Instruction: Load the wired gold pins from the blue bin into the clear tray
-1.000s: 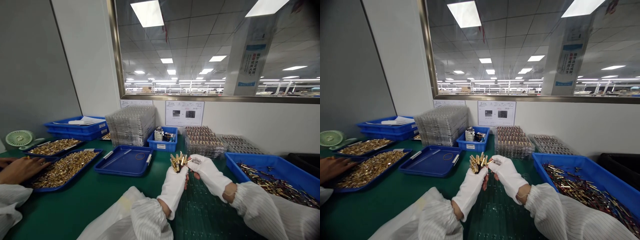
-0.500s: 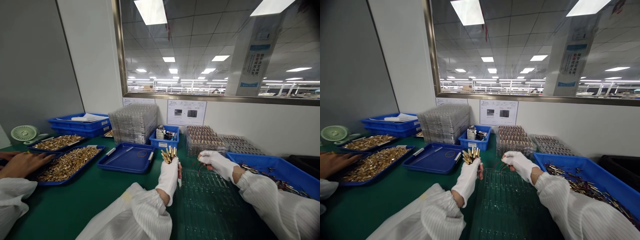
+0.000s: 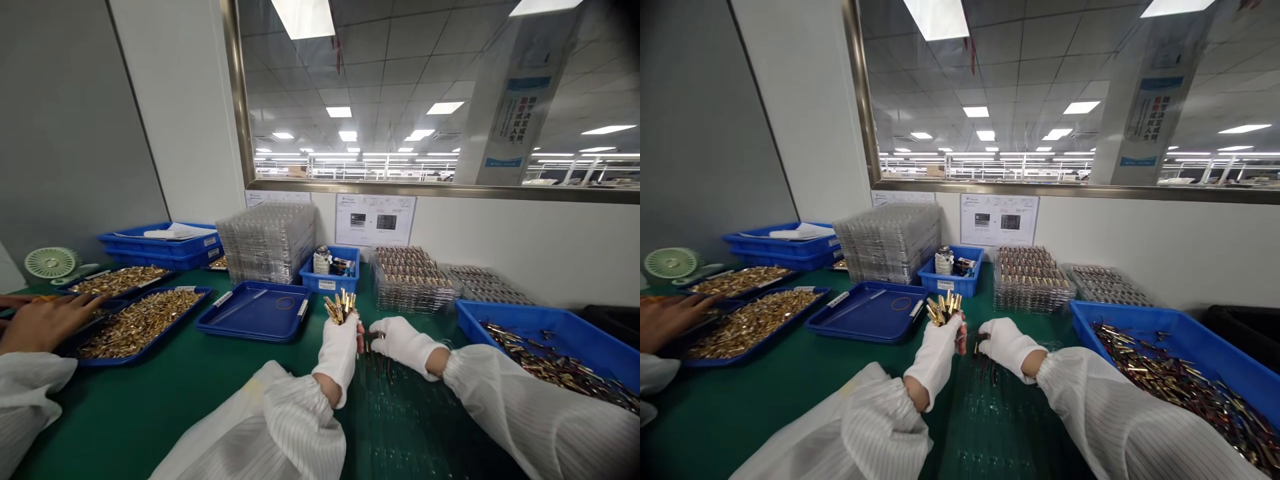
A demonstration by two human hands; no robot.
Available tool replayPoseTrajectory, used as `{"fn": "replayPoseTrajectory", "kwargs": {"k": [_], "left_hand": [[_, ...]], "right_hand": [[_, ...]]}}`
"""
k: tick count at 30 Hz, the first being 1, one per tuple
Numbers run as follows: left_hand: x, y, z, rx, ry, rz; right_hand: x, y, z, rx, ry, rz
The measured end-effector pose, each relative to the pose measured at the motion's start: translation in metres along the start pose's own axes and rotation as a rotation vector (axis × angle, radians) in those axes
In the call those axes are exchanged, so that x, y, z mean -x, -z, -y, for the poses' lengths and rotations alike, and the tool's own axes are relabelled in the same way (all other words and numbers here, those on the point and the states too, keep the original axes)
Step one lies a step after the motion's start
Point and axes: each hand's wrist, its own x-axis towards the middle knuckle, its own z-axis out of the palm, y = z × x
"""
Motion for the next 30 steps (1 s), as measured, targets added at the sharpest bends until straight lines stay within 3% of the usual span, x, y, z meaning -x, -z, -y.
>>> {"fn": "replayPoseTrajectory", "kwargs": {"k": [4, 11, 20, 30], "left_hand": [[0.002, 0.0, -0.001, -0.008, 0.015, 0.017], [0.002, 0.001, -0.001, -0.031, 0.031, 0.055], [0.004, 0.001, -0.001, -0.054, 0.048, 0.074], [0.004, 0.001, 0.0, -0.073, 0.063, 0.069]], "right_hand": [[0.003, 0.008, -0.003, 0.122, -0.061, -0.025], [0.013, 0.025, -0.006, 0.193, -0.09, 0.076], [0.014, 0.031, -0.011, 0.271, 0.029, 0.086], [0.014, 0.034, -0.009, 0.296, 0.083, 0.205]]}}
